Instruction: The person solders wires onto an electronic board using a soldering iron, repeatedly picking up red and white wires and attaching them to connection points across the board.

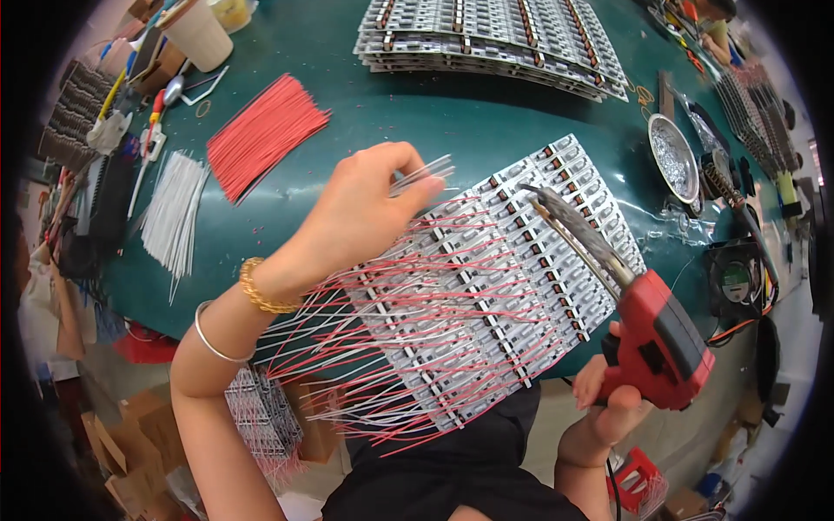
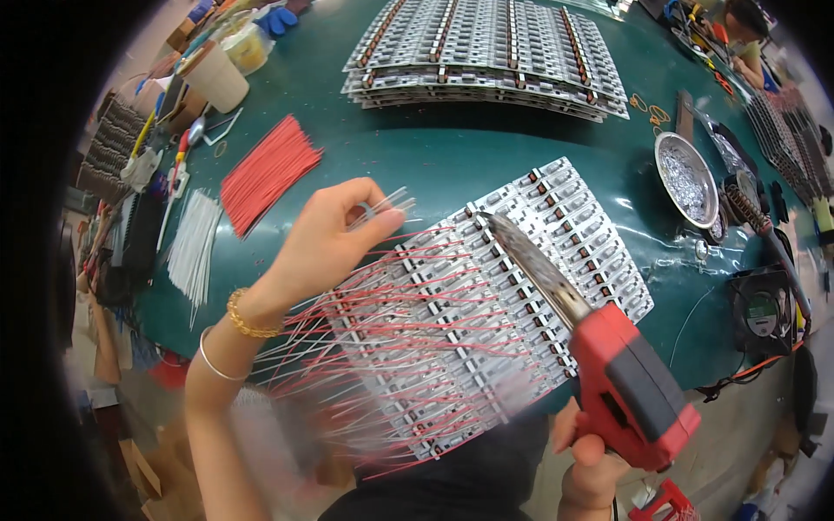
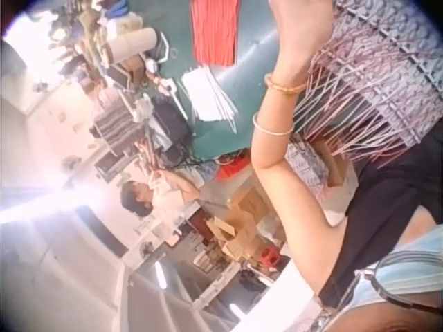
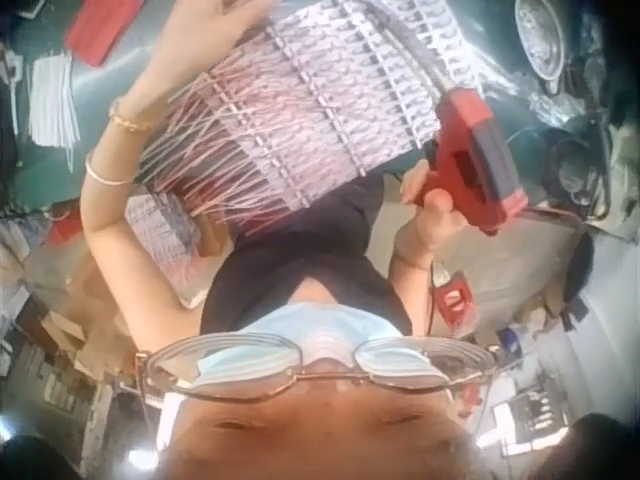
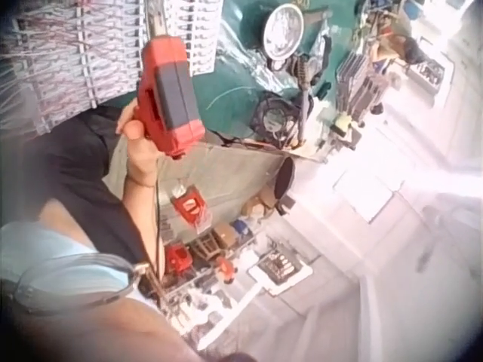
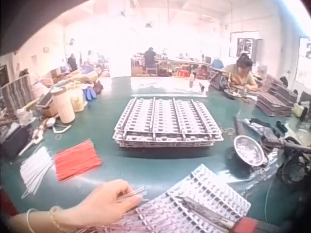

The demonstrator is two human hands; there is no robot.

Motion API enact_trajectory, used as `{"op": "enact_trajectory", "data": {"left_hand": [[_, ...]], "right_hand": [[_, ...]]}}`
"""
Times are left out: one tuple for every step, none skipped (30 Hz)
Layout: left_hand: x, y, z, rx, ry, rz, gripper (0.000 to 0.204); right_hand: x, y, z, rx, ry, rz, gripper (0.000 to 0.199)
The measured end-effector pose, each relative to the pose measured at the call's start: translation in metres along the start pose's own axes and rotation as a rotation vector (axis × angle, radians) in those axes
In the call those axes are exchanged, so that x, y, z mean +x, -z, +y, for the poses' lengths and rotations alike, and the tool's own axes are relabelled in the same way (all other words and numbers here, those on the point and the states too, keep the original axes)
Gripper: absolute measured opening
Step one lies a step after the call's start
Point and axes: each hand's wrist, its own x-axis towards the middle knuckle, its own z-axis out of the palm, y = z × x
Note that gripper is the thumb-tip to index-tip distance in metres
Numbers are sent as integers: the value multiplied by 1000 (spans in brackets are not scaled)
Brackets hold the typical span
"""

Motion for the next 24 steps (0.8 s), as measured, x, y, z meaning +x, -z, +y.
{"op": "enact_trajectory", "data": {"left_hand": [[5, -7, -2, -10, 1, -8, 20], [9, -14, -6, -1, -29, 36, 21], [12, -20, -9, 9, -57, 81, 21], [14, -24, -9, -37, -11, 59, 20], [14, -28, -10, -42, -6, 52, 20], [13, -32, -11, -44, -24, 71, 19], [11, -35, -12, -48, -43, 90, 19], [9, -37, -11, -38, -49, 96, 16], [9, -38, -11, -45, -44, 88, 16], [9, -38, -9, -9, -33, 91, 15], [9, -38, -9, 26, -22, 94, 14], [9, -39, -9, 22, -18, 89, 14], [8, -39, -8, 17, -17, 95, 14], [8, -40, -7, 12, -16, 101, 14], [8, -40, -7, 9, -16, 98, 14], [8, -40, -8, 8, -17, 107, 14], [8, -41, -8, 7, -18, 117, 13], [9, -41, -9, 6, -16, 116, 13], [9, -42, -9, 33, -34, 123, 13], [9, -42, -8, 60, -51, 130, 12], [9, -43, -8, 59, -51, 130, 12], [9, -44, -9, 70, -69, 143, 12], [9, -45, -9, 82, -87, 157, 12], [9, -45, -9, 82, -87, 156, 12]], "right_hand": [[4, -6, -1, 58, -64, -25, 89], [7, -11, -1, 62, -121, -9, 91], [9, -14, -1, 55, -128, -7, 91], [11, -18, 0, 48, -147, -6, 91], [13, -20, 1, 42, -167, -5, 91], [14, -20, 3, 37, -176, -3, 91], [14, -20, 4, 33, -194, -5, 89], [14, -20, 5, 29, -211, -6, 88], [14, -21, 6, 22, -220, -3, 88], [14, -22, 6, 17, -214, -1, 86], [15, -22, 7, 12, -209, 2, 85], [16, -22, 8, 7, -215, 3, 85], [16, -22, 8, 1, -208, 1, 83], [15, -22, 8, -6, -200, -1, 82], [15, -21, 8, -9, -201, 1, 82], [16, -21, 9, -4, -213, -12, 81], [16, -21, 9, 2, -225, -24, 79], [17, -22, 9, 0, -226, -25, 79], [17, -23, 9, 2, -223, -11, 78], [17, -23, 8, 4, -219, 3, 77], [17, -23, 8, 2, -220, 3, 77], [16, -23, 9, 1, -224, -5, 76], [16, -22, 10, 0, -227, -14, 75], [15, -22, 11, 0, -228, -14, 75]]}}
